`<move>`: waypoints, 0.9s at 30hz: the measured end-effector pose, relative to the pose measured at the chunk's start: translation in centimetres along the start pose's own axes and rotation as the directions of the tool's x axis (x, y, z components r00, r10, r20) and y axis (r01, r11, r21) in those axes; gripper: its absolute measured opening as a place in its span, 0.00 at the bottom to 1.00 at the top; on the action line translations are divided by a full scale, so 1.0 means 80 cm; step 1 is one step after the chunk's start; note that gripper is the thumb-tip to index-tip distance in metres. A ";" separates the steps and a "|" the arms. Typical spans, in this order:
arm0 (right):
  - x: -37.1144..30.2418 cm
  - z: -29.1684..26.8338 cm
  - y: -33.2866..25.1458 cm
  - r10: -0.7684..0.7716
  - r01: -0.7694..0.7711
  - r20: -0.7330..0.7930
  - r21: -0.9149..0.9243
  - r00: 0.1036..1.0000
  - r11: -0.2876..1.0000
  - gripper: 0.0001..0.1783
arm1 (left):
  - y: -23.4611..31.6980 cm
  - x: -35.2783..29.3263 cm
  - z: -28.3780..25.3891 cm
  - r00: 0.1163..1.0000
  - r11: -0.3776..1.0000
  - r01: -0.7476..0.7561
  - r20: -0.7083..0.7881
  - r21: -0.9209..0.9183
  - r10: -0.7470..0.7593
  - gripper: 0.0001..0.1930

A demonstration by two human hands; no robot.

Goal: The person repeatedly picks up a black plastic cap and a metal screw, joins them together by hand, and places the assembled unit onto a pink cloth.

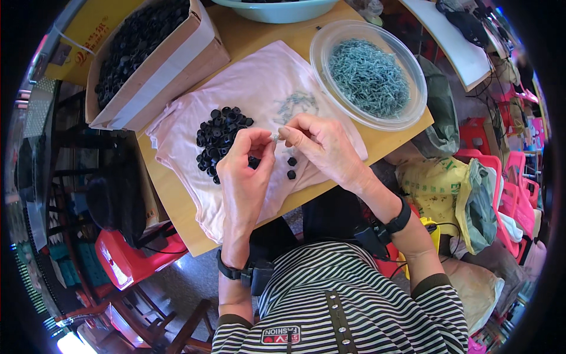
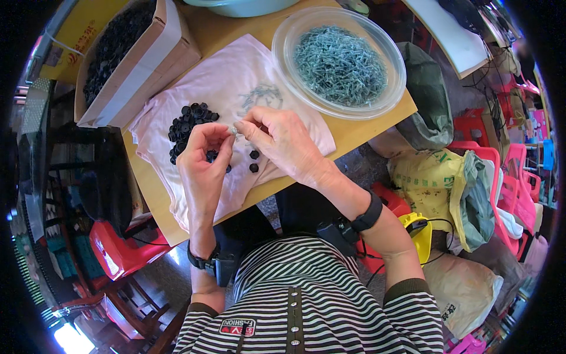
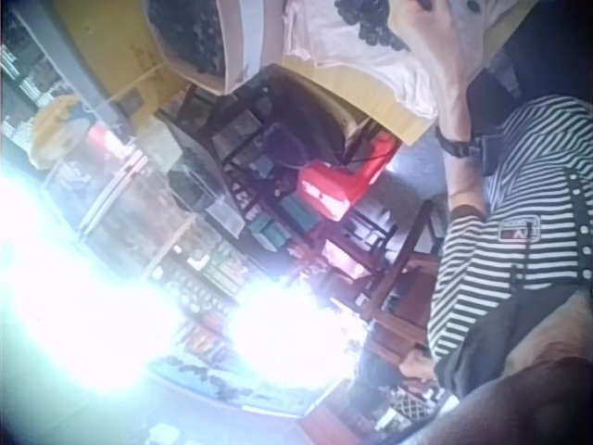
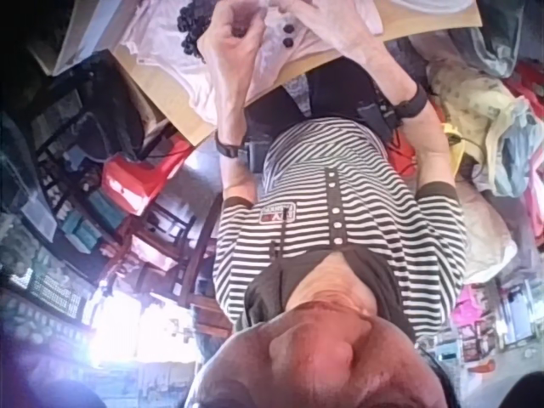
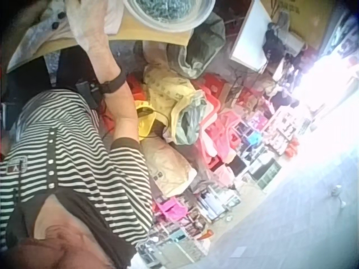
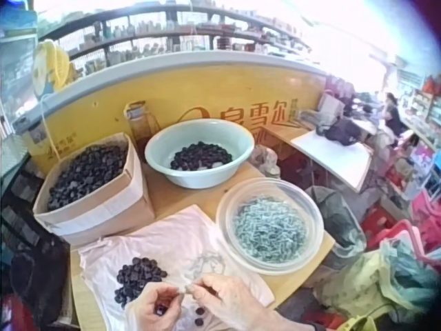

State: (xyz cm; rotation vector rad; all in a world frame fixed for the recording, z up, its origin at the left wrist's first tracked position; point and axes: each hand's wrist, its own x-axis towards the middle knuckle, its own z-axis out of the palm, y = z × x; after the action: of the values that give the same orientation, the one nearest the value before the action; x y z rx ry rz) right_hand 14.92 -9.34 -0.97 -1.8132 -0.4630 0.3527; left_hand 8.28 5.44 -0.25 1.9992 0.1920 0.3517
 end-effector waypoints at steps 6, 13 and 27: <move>0.002 0.002 0.004 0.040 -0.042 0.032 0.090 0.999 0.995 0.11 | 0.001 0.002 0.003 0.999 0.996 0.052 0.020 -0.078 -0.051 0.09; 0.002 0.002 0.011 0.054 -0.063 0.045 0.223 0.998 0.973 0.10 | -0.006 0.003 0.007 0.998 0.993 0.064 0.018 -0.099 -0.062 0.11; 0.005 0.001 0.002 -0.082 0.082 -0.004 -0.086 0.997 0.993 0.13 | 0.000 0.002 -0.003 0.998 0.998 0.056 -0.017 0.021 -0.056 0.08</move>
State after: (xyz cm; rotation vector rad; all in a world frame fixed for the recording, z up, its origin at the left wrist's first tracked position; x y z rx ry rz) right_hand 15.24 -9.12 -1.18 -1.8714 -0.5530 0.2729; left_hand 8.35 5.68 -0.10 2.0089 0.2626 0.3311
